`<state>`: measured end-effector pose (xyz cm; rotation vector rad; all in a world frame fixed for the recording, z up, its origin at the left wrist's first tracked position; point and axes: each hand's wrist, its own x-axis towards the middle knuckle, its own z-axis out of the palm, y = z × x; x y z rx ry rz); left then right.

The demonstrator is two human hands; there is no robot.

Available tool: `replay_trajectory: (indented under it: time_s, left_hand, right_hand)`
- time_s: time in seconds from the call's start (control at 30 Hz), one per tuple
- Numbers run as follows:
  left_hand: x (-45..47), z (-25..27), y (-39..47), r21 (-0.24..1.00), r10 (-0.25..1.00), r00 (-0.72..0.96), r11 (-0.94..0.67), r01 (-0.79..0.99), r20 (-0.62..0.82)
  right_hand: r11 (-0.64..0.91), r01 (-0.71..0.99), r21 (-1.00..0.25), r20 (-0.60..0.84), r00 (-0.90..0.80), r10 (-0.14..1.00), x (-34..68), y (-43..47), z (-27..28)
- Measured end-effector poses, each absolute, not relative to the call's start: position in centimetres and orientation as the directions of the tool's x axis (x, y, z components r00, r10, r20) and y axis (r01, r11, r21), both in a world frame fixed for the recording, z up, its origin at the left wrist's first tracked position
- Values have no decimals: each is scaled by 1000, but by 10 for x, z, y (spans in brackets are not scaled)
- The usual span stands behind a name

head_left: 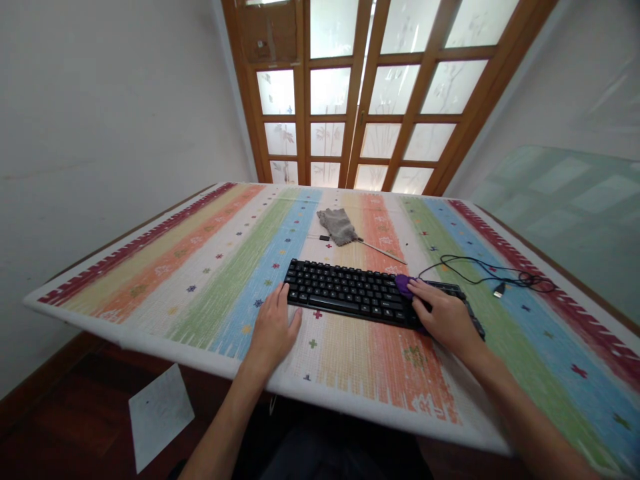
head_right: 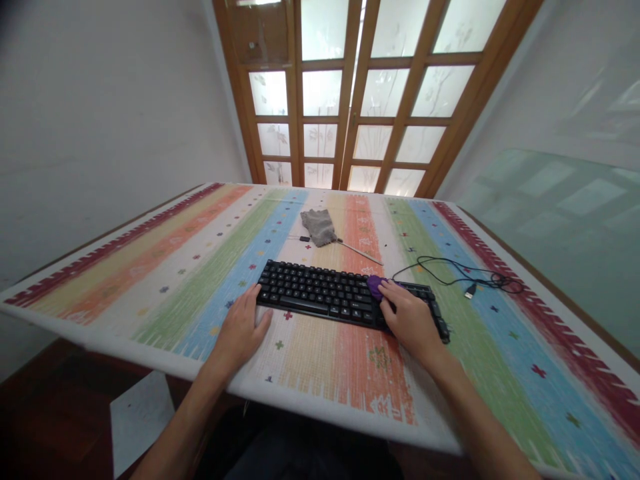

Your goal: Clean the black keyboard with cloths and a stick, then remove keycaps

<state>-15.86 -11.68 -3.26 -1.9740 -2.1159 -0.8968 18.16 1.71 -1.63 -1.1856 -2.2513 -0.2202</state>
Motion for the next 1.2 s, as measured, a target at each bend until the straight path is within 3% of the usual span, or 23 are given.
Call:
replay_trajectory:
  time_s: [0.1, 0.37, 0.77, 0.93, 1.2]
  left_hand:
    - [-158, -32, -117, 334, 875, -147, -17, 943, 461]
    - [-159, -34, -116, 326, 878, -147, -11, 945, 455]
    - [-159, -35, -117, 334, 876, -151, -13, 942, 459]
    - [-158, -35, -117, 327, 873, -154, -6, 945, 462]
    - [-160, -36, -116, 303, 869, -129, -25, 953, 478]
  right_hand:
    - [643, 762, -84, 532, -511, 675, 177, 14, -26]
    - [539, 842, -28, 494, -457, 740, 167, 8, -19]
    - [488, 869, -75, 465, -403, 789, 182, 0, -3]
    - [635, 770, -59, 499, -528, 687, 182, -23, -24]
    - [632, 775, 16, 513, -549, 660, 182, -52, -50]
